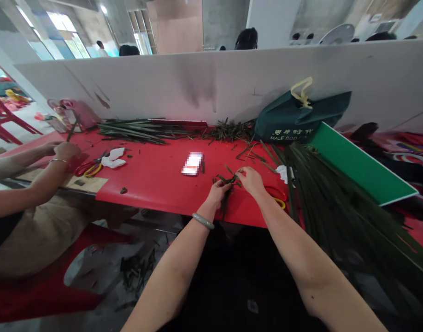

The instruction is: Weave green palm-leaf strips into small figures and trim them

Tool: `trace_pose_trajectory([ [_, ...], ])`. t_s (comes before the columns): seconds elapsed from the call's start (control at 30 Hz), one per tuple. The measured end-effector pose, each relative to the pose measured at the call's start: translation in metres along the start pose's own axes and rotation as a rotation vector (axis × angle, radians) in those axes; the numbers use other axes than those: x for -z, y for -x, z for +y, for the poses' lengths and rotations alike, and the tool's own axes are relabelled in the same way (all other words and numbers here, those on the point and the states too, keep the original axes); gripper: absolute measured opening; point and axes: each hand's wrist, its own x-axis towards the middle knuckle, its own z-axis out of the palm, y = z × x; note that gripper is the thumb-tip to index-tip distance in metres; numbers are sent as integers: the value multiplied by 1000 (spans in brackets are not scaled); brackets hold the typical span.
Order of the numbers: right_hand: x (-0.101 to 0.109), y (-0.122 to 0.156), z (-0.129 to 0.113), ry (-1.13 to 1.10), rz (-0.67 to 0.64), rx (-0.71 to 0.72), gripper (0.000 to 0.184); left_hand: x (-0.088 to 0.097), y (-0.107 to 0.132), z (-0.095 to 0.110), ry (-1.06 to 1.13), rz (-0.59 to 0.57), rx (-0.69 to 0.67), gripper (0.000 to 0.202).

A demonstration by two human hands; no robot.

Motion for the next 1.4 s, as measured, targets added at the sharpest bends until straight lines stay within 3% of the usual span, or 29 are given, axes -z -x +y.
trace_pose_trajectory([
  [0.4, 2, 1, -3, -70, 13, -1, 15, -6, 3, 3, 28, 69, 4, 24],
  [0.63, 14, 5, -13, -229, 123, 22, 19, -6, 3, 3, 30, 79, -9, 22],
  [0.9, 23, 21, -28, -97, 213, 214, 18, -5, 2, 1, 32, 93, -23, 18],
  [1.4, 19, 31, -31, -12, 258, 304, 13, -4, -2, -3, 55, 49, -91, 19],
])
